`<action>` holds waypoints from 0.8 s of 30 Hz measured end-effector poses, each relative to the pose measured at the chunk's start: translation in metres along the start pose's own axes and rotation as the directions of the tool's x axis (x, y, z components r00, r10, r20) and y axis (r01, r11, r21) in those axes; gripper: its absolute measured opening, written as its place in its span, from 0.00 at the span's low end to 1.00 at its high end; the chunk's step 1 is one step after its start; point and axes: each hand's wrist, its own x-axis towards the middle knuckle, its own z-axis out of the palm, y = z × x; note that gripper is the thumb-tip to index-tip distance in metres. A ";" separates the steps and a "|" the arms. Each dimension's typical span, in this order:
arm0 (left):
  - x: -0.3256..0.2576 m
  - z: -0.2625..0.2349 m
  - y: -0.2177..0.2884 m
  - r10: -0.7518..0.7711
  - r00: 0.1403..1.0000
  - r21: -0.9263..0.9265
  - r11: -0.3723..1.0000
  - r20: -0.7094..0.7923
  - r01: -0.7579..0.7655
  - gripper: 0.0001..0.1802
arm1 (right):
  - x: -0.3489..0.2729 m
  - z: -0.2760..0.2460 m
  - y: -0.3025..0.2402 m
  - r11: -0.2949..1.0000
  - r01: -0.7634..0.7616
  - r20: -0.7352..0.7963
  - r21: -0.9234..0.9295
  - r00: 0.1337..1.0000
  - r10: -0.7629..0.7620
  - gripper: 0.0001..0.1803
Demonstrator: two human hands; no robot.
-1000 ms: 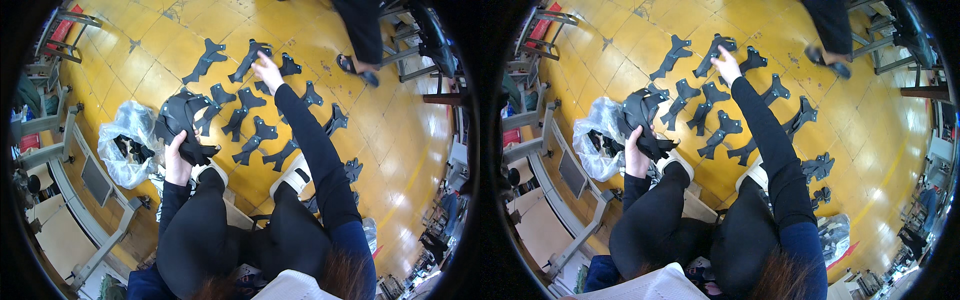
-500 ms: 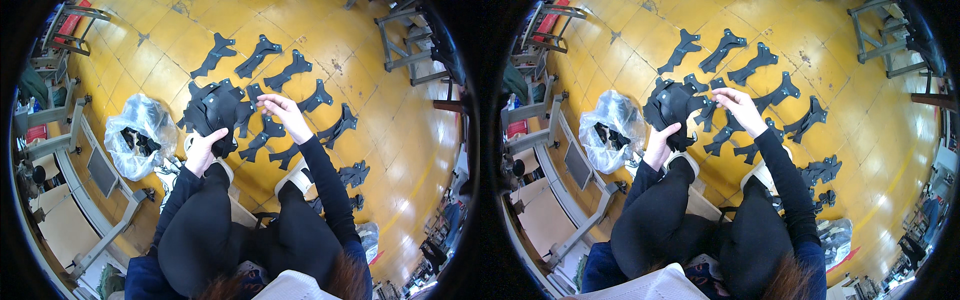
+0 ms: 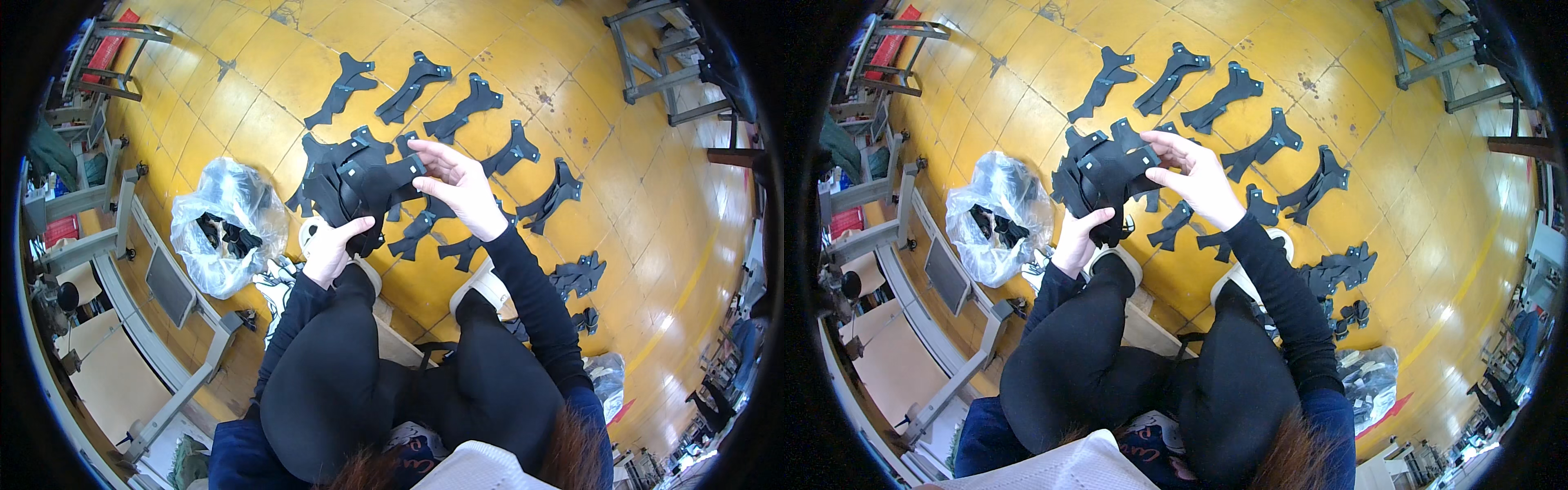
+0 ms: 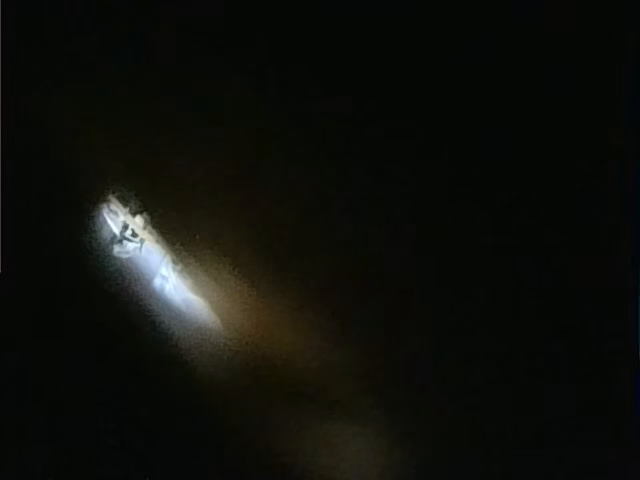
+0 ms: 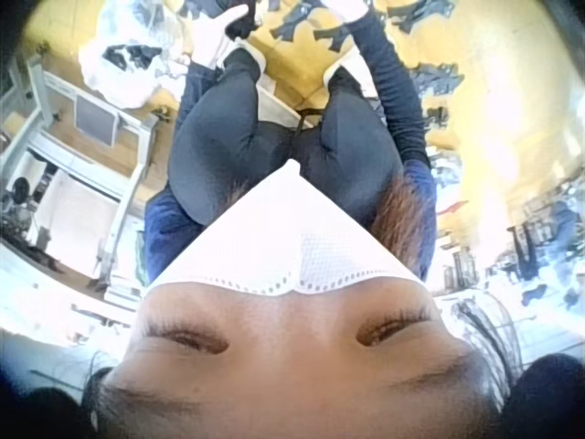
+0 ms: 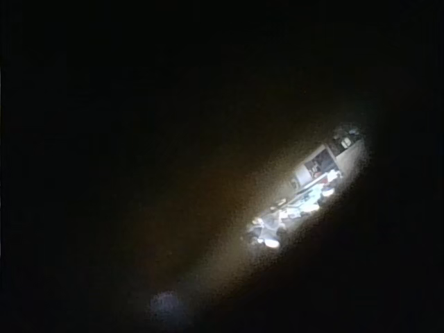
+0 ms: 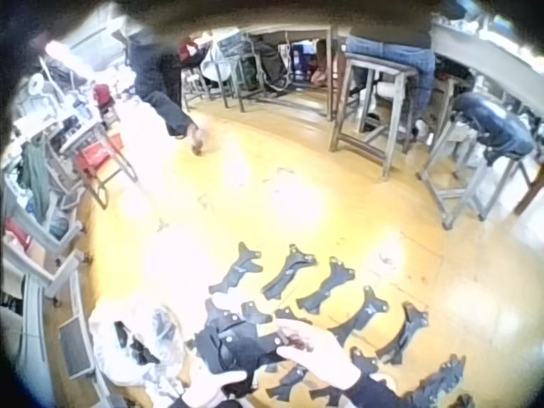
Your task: The person sits on the floor and sorts small black plastic parts by picking them up, inspecting them, and arranging them into neat rows. The person handles the parts by hand, repeatedly picking up individual pieces and placing them in organized lines on the yellow floor.
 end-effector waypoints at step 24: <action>0.002 -0.006 -0.001 -0.013 0.998 -0.048 0.999 -0.057 0.010 0.25 | -0.014 -0.004 0.028 0.944 -0.059 -0.315 -0.323 0.948 -0.049 0.09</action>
